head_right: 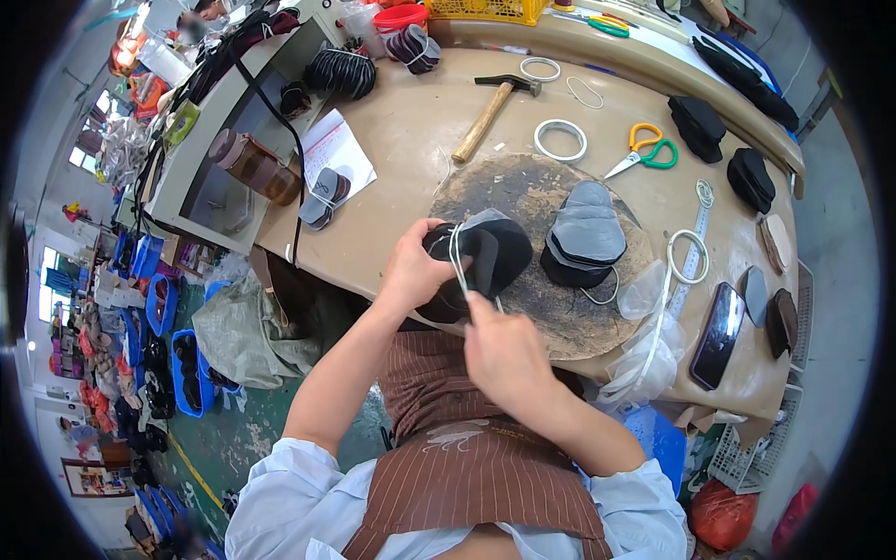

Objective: The person assembles small fabric pouches by hand at a workbench. They pick up black and grey fabric pieces, align them, and secure them using white elastic bands. The person repeatedly stacks the finished pouches and ties them into bundles.

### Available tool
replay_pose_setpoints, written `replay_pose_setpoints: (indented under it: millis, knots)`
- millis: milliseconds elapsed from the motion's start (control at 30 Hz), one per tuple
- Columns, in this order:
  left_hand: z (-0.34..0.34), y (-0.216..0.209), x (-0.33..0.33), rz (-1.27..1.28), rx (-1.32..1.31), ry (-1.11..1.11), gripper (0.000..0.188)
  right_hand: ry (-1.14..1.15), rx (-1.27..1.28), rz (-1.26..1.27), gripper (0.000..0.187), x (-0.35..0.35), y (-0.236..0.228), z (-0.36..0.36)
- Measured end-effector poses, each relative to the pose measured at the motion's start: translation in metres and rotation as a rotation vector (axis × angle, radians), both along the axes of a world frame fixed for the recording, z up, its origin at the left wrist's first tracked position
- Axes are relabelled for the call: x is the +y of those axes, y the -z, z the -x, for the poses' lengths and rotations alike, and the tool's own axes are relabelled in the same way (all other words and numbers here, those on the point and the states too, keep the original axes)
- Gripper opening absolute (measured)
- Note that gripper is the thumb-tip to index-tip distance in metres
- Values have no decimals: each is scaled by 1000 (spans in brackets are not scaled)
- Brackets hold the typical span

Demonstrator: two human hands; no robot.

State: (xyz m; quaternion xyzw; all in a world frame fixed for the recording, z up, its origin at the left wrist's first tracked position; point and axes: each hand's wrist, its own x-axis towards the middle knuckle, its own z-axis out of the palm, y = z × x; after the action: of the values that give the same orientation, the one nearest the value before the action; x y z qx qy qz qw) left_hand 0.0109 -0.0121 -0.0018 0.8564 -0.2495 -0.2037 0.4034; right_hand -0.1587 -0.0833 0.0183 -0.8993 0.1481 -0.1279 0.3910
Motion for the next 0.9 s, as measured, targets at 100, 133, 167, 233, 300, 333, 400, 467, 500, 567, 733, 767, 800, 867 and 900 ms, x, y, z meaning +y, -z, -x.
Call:
replay_pose_setpoints:
  millis: [100,133,167,233,300,333,400,467,500,567,733,767,800,867,900]
  knots:
    - [-7,12,2,69,24,82,63,155,-48,-498,24,-36,31,3]
    - [-6,10,2,87,27,85,63,157,-159,-649,22,-45,41,-1]
    - [-3,8,2,106,30,88,62,118,-161,-633,23,-44,44,2]
    - [1,8,3,136,46,89,61,77,-230,-405,30,-18,28,-1]
    - [1,8,7,181,69,79,59,-5,-274,-85,39,-6,25,-1]
    - [1,12,9,210,51,81,59,-13,-246,-113,40,-4,25,2]
    - [4,18,14,270,24,82,57,-31,-181,-169,41,-3,22,8]
    - [11,11,17,296,54,83,58,-73,-35,-349,45,-10,9,16]
    - [14,8,17,300,41,83,59,-87,34,-429,46,-16,3,18]
    - [19,10,21,313,-7,103,60,-113,159,-601,49,-29,11,23]
    - [20,16,35,405,-100,110,63,-154,-203,-69,61,-41,-3,31]
    - [15,6,37,381,-263,177,65,-28,-277,24,66,-48,-8,32]
    - [13,2,35,404,-358,285,66,102,-345,117,71,-52,-13,32]
    - [7,-3,30,447,-549,501,66,-4,-295,201,87,-57,-16,17]
    - [2,-4,25,410,-661,660,78,-86,-263,257,89,-58,-10,8]
